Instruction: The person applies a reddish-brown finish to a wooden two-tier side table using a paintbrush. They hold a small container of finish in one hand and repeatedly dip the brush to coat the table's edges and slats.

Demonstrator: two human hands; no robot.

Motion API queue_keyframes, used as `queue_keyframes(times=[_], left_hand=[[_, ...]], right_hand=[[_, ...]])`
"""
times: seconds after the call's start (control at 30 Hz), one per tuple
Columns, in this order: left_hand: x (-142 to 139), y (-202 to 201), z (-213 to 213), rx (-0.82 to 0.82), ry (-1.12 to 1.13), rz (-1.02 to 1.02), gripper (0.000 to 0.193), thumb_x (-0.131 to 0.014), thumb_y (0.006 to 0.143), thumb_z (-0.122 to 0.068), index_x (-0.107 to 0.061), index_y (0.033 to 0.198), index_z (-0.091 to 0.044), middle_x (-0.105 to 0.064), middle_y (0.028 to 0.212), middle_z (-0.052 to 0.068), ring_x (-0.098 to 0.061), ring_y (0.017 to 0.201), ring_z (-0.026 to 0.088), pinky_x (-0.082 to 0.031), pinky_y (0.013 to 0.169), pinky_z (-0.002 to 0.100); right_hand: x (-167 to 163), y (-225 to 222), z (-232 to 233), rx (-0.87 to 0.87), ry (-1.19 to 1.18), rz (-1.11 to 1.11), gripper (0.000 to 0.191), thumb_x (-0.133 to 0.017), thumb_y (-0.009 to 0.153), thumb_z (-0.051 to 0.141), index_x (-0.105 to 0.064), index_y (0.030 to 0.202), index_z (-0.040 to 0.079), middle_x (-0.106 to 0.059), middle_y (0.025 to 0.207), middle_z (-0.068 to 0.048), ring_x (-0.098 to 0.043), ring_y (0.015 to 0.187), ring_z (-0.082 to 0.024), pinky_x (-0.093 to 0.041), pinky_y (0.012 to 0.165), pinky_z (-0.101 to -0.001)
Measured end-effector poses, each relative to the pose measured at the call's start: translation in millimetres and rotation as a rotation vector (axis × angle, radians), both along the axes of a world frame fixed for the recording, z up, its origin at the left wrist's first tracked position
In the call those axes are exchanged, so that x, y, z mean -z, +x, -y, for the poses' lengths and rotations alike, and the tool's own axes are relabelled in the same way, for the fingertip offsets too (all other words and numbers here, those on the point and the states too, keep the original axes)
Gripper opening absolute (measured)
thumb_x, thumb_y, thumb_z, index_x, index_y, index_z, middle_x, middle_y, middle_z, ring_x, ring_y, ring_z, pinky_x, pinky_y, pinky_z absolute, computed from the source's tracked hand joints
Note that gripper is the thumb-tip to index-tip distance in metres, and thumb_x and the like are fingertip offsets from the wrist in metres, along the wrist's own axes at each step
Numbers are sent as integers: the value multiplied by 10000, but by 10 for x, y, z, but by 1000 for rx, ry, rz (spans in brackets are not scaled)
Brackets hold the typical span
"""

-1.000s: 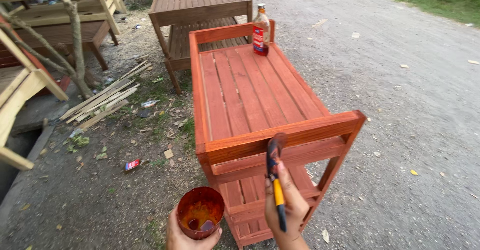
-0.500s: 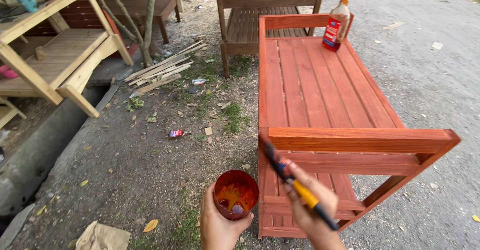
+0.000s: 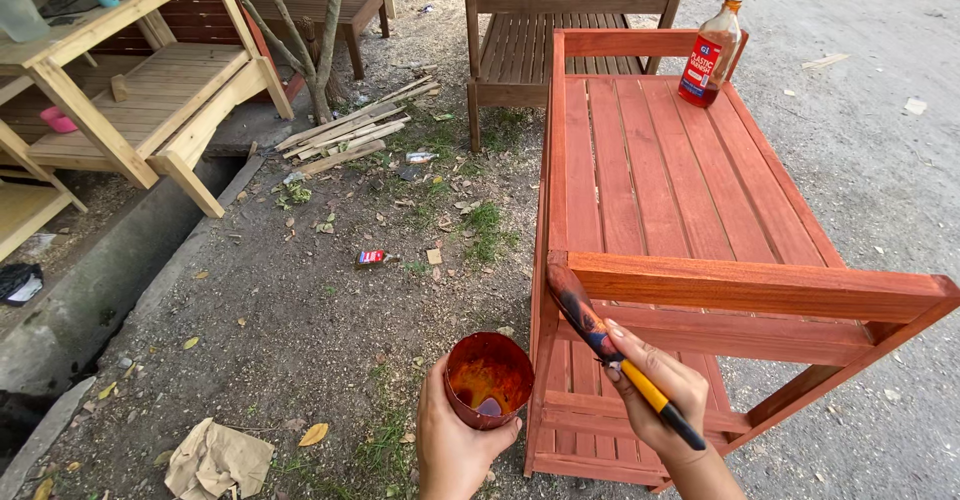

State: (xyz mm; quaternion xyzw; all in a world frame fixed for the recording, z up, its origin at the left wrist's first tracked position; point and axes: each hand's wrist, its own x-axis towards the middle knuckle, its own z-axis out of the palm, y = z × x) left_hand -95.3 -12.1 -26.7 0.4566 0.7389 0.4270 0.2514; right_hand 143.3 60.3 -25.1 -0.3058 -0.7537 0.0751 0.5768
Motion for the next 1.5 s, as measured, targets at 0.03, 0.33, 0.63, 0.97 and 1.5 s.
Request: queue_keyframes(times=[0.03, 0.33, 0.63, 0.97, 1.5], left_hand=[[-7, -10, 12, -5, 10, 4, 1146, -975, 472, -208, -401, 1461, -120, -545, 1351, 107, -579, 1256, 285, -504, 1071, 445], [-111, -153, 99, -40, -45, -20, 1178, -1025, 481, -252, -393, 1468, -128, -548, 1357, 99, -573, 1267, 282, -491, 1092, 441], [-52, -138, 102, -5, -47, 21, 1186, -972, 471, -217, -364, 1486, -125, -535, 1326, 107, -574, 1279, 289, -486, 1105, 446], [-54, -130, 55, 23, 6, -17, 1135, -970, 479, -229, -399, 1454, -108, -549, 1315, 125, -575, 1264, 306, -487, 1089, 459], [-184, -150, 97, 35, 61, -7, 1097, -948, 477, -209, -424, 1435, -110, -570, 1278, 107, -599, 1242, 287, -495, 1076, 443]], right_hand=[[43, 13, -12, 26, -4, 51, 398, -755, 831, 10, -706, 1225, 28, -750, 1180, -200, -767, 1052, -258, -615, 876, -329], [117, -26, -152, -33, -237, 246, 372, -817, 768, 88, -762, 1136, 75, -821, 938, -105, -813, 726, -209, -648, 644, -296], [-210, -22, -278, -46, -274, 221, 296, -807, 777, 105, -792, 1070, 70, -828, 926, -115, -755, 693, -211, -623, 615, -325], [-786, -151, -295, -6, -37, 189, 327, -809, 818, 108, -747, 1130, 34, -797, 918, -118, -787, 749, -198, -620, 656, -300], [458, -267, -361, 36, -472, 712, 428, -725, 816, 168, -760, 1235, 246, -818, 1003, -40, -767, 640, -232, -609, 558, -368]])
